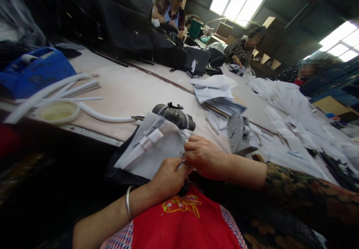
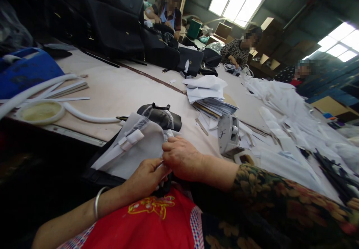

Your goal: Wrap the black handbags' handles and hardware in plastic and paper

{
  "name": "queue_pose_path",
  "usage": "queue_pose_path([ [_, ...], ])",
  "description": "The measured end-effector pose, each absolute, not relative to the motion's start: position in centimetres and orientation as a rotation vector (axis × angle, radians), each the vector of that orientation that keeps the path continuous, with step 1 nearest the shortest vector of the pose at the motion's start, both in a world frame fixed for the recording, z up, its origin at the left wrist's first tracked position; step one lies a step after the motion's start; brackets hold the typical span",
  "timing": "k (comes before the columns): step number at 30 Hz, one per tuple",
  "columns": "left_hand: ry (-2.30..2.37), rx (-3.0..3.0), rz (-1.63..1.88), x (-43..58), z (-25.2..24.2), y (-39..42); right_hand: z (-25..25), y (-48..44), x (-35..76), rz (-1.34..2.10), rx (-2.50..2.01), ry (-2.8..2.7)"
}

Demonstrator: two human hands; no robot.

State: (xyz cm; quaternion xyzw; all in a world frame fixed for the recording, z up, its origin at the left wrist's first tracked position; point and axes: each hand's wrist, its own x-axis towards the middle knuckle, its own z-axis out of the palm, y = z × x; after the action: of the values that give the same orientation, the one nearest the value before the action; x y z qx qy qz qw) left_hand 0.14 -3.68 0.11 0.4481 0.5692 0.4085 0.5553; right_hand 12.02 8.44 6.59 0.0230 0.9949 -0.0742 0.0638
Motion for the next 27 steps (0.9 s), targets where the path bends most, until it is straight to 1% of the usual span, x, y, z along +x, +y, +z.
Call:
queue_pose_path([
  [3, 1.337, 1.07, 0.96, 0.1, -0.1, -3.7, 6.5, 8.1, 13.1, -0.355, 0.137, 3.041],
  [6, 1.311, 1.057, 0.965, -0.1, 0.0, -3.7, 6.5, 7.5, 14.4, -0.379, 0.137, 3.083],
  [14, 1.111, 0.747, 0.893, -0.8, 0.2, -3.2, 4.3, 7.2, 16.6, 0.09, -0.066, 3.408],
  [23, 1.205, 0.71, 0.924, 0.5, 0.4, -2.9, 2.6, 7.4, 17.9, 0.296, -0.058, 3.587],
  [27, 1.317, 0.757, 0.936, 1.0, 0.3, -2.7, 1.8, 6.2, 18.7, 0.331, 0.125, 3.685],
])
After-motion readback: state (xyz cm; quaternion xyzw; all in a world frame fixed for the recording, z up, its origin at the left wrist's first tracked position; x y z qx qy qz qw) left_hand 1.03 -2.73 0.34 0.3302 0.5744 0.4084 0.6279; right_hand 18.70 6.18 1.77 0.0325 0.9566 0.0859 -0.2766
